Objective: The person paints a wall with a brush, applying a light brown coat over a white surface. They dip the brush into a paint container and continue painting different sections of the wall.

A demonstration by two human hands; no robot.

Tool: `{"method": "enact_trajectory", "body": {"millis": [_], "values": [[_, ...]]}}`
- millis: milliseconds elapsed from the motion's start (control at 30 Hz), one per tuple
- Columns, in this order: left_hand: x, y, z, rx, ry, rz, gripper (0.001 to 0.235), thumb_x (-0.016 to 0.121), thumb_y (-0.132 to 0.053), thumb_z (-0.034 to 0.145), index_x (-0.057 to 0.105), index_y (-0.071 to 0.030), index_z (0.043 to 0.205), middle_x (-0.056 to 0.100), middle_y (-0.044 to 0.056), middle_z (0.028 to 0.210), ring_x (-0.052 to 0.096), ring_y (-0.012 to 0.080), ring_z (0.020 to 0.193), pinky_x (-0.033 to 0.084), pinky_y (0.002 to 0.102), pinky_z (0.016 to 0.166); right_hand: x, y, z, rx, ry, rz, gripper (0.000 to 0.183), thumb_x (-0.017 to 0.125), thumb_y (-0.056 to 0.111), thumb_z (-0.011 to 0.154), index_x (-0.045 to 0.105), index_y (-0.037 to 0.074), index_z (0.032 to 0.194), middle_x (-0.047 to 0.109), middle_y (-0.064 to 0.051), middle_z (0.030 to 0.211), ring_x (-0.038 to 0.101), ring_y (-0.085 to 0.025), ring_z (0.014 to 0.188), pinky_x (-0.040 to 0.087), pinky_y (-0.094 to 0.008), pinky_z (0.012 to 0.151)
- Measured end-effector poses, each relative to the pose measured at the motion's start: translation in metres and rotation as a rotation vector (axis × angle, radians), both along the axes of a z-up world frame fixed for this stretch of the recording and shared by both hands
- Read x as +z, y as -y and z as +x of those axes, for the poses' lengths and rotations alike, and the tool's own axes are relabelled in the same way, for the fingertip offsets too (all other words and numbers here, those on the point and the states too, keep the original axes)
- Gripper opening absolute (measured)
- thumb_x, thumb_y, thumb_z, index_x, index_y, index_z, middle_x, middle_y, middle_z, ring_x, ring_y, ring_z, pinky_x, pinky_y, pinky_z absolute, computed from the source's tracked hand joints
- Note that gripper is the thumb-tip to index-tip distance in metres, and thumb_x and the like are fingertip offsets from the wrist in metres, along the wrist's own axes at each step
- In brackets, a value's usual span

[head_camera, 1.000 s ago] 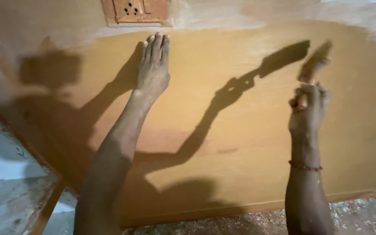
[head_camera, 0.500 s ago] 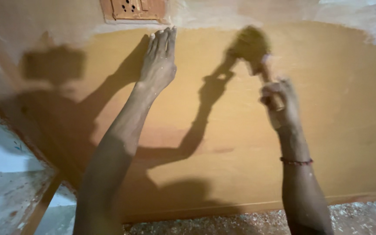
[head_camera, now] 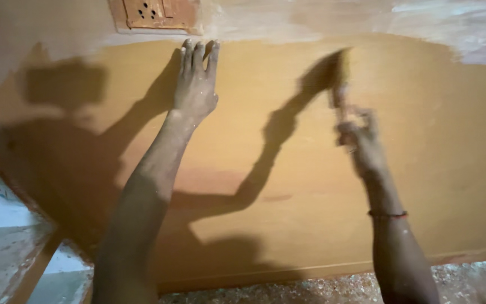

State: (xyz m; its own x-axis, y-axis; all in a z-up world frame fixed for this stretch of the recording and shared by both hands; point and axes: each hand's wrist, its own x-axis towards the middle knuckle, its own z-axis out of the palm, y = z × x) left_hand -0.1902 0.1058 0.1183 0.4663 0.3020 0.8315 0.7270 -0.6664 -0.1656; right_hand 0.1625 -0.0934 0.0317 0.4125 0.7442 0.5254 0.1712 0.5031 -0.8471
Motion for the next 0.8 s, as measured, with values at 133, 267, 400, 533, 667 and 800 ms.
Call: {"method": "enact_trajectory", "body": {"millis": [133, 267, 400, 533, 667, 800], "values": [[0.004, -0.002, 0.004, 0.023, -0.007, -0.044, 0.095, 0.069, 0.003, 0.075, 0.026, 0.002, 0.16, 0.037, 0.032, 0.15, 0.028, 0.0546, 0.147, 0.022, 0.056, 0.126, -0.023, -0.009, -0.051, 0.422, 0.002, -0.124, 0.044, 0.064, 0.007, 0.093, 0.053, 0.01, 0.135, 0.067, -0.01, 0.096, 0.063, -0.018, 0.082, 0.053, -0.034, 0.074], [0.001, -0.005, 0.01, -0.016, -0.023, -0.05, 0.095, 0.067, 0.006, 0.076, 0.026, 0.0, 0.162, 0.036, 0.03, 0.156, 0.033, 0.0492, 0.147, 0.025, 0.053, 0.127, -0.026, -0.01, -0.045, 0.477, -0.135, -0.142, 0.043, 0.065, 0.005, 0.088, 0.055, 0.012, 0.129, 0.068, -0.01, 0.095, 0.064, -0.018, 0.083, 0.054, -0.034, 0.073], [-0.006, -0.007, 0.012, 0.054, -0.066, 0.037, 0.096, 0.067, 0.008, 0.077, 0.027, -0.001, 0.164, 0.033, 0.028, 0.162, 0.032, 0.0446, 0.151, 0.023, 0.053, 0.128, -0.022, 0.003, 0.016, 0.199, -0.331, 0.061, 0.031, 0.064, 0.01, 0.094, 0.052, 0.015, 0.123, 0.066, -0.005, 0.097, 0.065, -0.017, 0.084, 0.055, -0.032, 0.072], [-0.004, -0.004, 0.012, 0.066, -0.096, -0.031, 0.099, 0.07, 0.004, 0.073, 0.027, -0.002, 0.162, 0.029, 0.029, 0.162, 0.028, 0.0451, 0.151, 0.019, 0.053, 0.128, -0.041, 0.031, 0.074, -0.044, -0.362, 0.261, 0.034, 0.065, 0.011, 0.102, 0.05, 0.015, 0.133, 0.062, -0.006, 0.104, 0.063, -0.015, 0.088, 0.052, -0.029, 0.07], [-0.002, 0.003, 0.014, 0.086, -0.103, -0.101, 0.104, 0.076, -0.001, 0.07, 0.025, -0.004, 0.161, 0.025, 0.029, 0.162, 0.025, 0.0451, 0.151, 0.017, 0.052, 0.127, -0.056, 0.03, 0.084, -0.248, -0.261, 0.252, 0.038, 0.065, 0.011, 0.102, 0.045, 0.018, 0.134, 0.064, -0.006, 0.109, 0.062, -0.012, 0.089, 0.051, -0.026, 0.067], [0.002, 0.008, 0.016, 0.093, -0.106, -0.098, 0.108, 0.081, -0.005, 0.069, 0.025, -0.004, 0.161, 0.024, 0.029, 0.163, 0.024, 0.045, 0.152, 0.016, 0.052, 0.127, -0.065, 0.004, 0.03, -0.139, -0.166, 0.085, 0.036, 0.063, 0.013, 0.1, 0.048, 0.018, 0.133, 0.066, -0.008, 0.104, 0.061, -0.013, 0.08, 0.05, -0.027, 0.062]]}}
